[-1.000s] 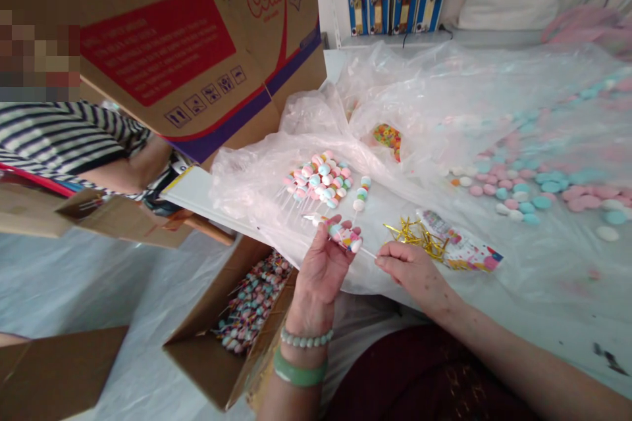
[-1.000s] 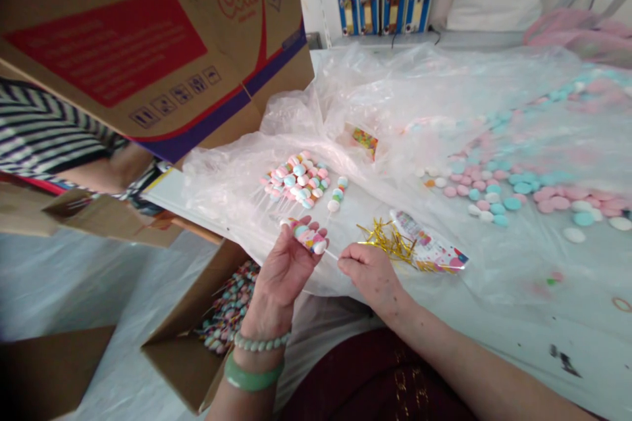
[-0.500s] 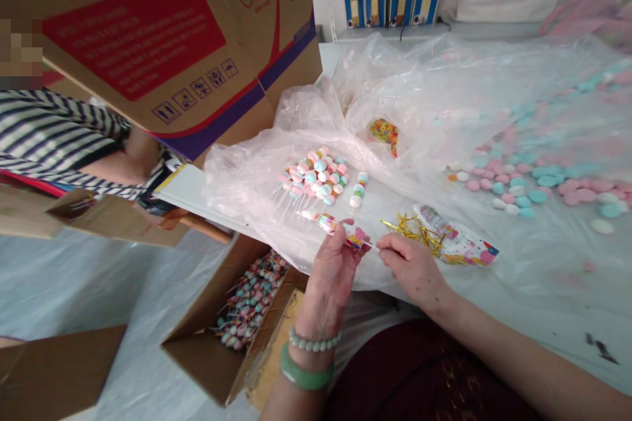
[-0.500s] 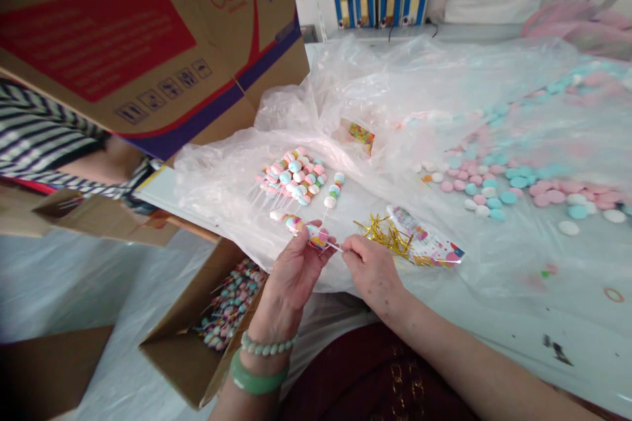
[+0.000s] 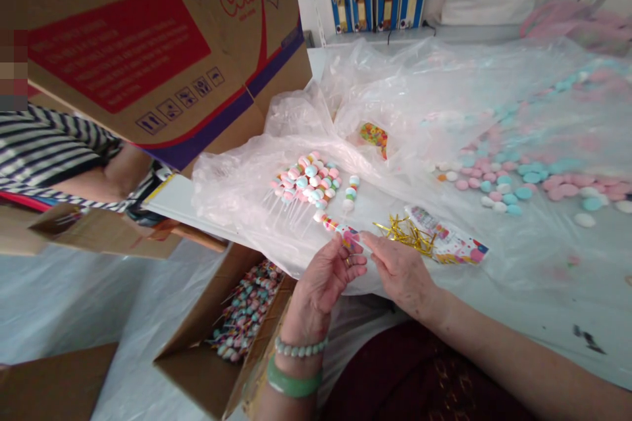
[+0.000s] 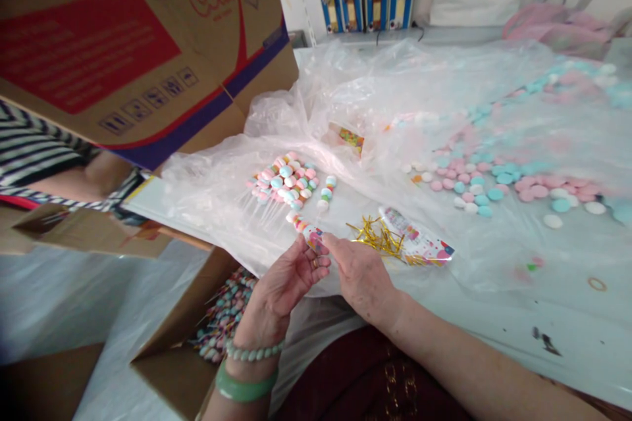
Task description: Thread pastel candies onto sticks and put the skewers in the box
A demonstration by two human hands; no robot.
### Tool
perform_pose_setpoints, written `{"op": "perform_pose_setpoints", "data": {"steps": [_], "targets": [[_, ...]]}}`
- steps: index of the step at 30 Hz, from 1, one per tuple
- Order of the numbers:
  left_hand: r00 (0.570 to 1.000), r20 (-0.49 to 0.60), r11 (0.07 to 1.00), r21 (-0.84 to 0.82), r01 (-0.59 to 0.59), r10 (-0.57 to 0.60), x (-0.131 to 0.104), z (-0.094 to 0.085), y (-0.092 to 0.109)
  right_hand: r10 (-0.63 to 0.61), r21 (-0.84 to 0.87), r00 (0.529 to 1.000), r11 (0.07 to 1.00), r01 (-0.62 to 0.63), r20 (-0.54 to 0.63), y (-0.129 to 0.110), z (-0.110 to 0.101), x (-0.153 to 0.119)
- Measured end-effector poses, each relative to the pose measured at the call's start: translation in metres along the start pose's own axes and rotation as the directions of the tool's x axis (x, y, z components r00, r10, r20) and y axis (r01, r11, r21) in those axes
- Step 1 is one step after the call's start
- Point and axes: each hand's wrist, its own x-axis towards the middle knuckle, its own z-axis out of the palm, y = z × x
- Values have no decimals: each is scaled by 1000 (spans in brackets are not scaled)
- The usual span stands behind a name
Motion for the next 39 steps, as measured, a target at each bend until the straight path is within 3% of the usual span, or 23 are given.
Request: {"op": "perform_pose_setpoints", "data": {"steps": [2,4,7,9,16,19,21,23,28,31,33,34,35,37,39], "targets": [[997,-48,998,7,-61,62,4,3,-3,12,19,1000,1000,-12,14,-1,2,0],[990,-75,993,30,-116,118,7,8,-9,126,56,992,990,-127,24,-1,3,1],[993,-71,995,59,-86,90,10,14,-21,330,111,942,936,-335,66,1,2,4],[997,-54,997,61,-57,60,10,18,-25,366,132,925,917,-376,100,2,1,6],[997,12,991,104,-78,77,-2,18,-10,160,158,977,971,-181,139,2,-7,10],[983,-94,983,106,-147,158,-1,17,-10,82,32,979,995,-89,189,0,-11,9],[947,-194,966,91,-242,255,4,17,-14,38,-63,977,998,-26,208,-5,-12,7],[923,-226,950,44,-308,310,10,18,-19,-6,-178,985,983,37,174,-12,-12,6],[967,-181,951,-219,-220,182,14,33,-21,-249,-473,969,852,224,11,-29,-8,11],[992,-95,944,-310,-111,85,8,41,-17,-262,-422,965,876,234,-9,-28,-2,21],[1000,-21,943,-332,-28,22,4,40,-14,-83,-158,996,984,78,-22,-23,0,28],[1000,13,946,-325,-4,9,3,38,-13,69,49,998,996,-69,9,-21,1,31],[999,36,953,-302,-4,15,2,34,-13,211,241,975,945,-222,72,-18,1,35],[996,47,975,-214,-66,77,3,26,-14,396,527,873,696,-488,285,-13,-1,40],[986,66,985,-85,-149,155,5,19,-16,416,658,755,379,-651,507,-9,-5,42]]}}
